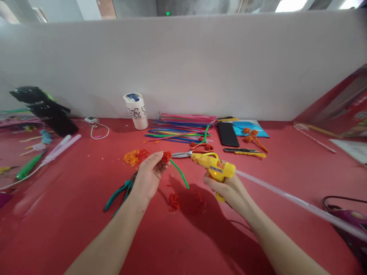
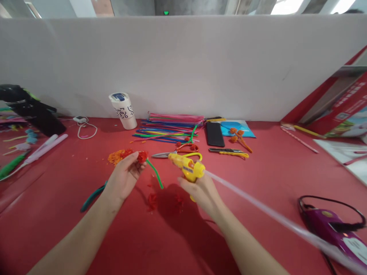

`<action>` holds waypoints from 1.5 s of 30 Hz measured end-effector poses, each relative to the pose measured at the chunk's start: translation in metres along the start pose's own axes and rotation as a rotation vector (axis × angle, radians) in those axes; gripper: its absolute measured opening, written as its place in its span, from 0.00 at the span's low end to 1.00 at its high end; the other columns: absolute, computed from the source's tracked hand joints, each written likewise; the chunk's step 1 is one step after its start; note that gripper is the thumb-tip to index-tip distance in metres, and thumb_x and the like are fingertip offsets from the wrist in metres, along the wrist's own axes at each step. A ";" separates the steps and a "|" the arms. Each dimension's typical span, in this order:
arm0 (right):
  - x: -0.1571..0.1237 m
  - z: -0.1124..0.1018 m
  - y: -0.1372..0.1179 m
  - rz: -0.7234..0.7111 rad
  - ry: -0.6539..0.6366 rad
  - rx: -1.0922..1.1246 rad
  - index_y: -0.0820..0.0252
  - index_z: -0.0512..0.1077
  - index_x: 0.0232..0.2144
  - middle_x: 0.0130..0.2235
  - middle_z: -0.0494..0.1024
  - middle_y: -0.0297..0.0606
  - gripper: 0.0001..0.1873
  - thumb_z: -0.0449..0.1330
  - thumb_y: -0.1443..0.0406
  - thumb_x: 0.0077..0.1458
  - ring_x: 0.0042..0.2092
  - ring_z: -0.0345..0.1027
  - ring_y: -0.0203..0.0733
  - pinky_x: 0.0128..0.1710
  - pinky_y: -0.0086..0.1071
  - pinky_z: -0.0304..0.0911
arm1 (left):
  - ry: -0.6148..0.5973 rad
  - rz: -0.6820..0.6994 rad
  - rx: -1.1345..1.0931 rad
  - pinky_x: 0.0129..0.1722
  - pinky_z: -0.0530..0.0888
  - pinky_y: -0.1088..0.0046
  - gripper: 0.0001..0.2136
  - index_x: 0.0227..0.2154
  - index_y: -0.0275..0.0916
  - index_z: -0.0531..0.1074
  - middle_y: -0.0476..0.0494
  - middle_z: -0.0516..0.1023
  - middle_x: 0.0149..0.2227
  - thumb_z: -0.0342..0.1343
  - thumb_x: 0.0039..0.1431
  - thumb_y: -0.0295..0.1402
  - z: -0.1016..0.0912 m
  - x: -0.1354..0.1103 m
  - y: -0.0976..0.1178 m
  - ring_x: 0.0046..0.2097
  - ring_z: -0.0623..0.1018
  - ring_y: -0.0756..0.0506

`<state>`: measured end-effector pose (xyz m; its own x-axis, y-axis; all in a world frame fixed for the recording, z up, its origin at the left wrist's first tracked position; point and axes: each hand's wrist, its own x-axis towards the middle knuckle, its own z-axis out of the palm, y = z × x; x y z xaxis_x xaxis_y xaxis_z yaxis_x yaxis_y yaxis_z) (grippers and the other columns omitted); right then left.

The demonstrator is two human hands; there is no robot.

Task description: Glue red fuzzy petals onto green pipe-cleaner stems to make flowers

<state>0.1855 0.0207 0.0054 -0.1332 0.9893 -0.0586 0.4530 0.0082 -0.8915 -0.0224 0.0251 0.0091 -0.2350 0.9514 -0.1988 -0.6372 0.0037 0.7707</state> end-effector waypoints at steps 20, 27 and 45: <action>0.008 0.046 -0.012 -0.633 -0.266 -0.806 0.61 0.73 0.30 0.32 0.75 0.39 0.05 0.57 0.70 0.53 0.35 0.68 0.40 0.34 0.30 0.57 | -0.084 0.148 0.148 0.19 0.66 0.80 0.09 0.24 0.35 0.72 0.51 0.74 0.21 0.63 0.42 0.34 -0.013 0.012 0.002 0.20 0.73 0.53; 0.021 0.089 -0.012 -0.701 -0.309 -0.810 0.64 0.73 0.25 0.29 0.75 0.44 0.10 0.53 0.74 0.54 0.33 0.66 0.43 0.33 0.33 0.56 | -0.061 0.218 0.118 0.20 0.66 0.79 0.07 0.22 0.35 0.71 0.52 0.73 0.20 0.62 0.41 0.33 -0.010 0.010 0.006 0.20 0.71 0.54; 0.003 0.017 -0.016 -0.206 -0.065 0.324 0.59 0.68 0.27 0.26 0.75 0.33 0.05 0.57 0.62 0.48 0.29 0.72 0.37 0.33 0.32 0.66 | -0.098 -0.201 0.027 0.20 0.68 0.80 0.04 0.19 0.34 0.73 0.50 0.75 0.19 0.62 0.41 0.29 0.010 -0.013 -0.010 0.19 0.73 0.53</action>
<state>0.1624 0.0208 0.0120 -0.2522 0.9605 0.1175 0.1101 0.1491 -0.9827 -0.0052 0.0158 0.0101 -0.0316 0.9560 -0.2916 -0.6435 0.2038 0.7378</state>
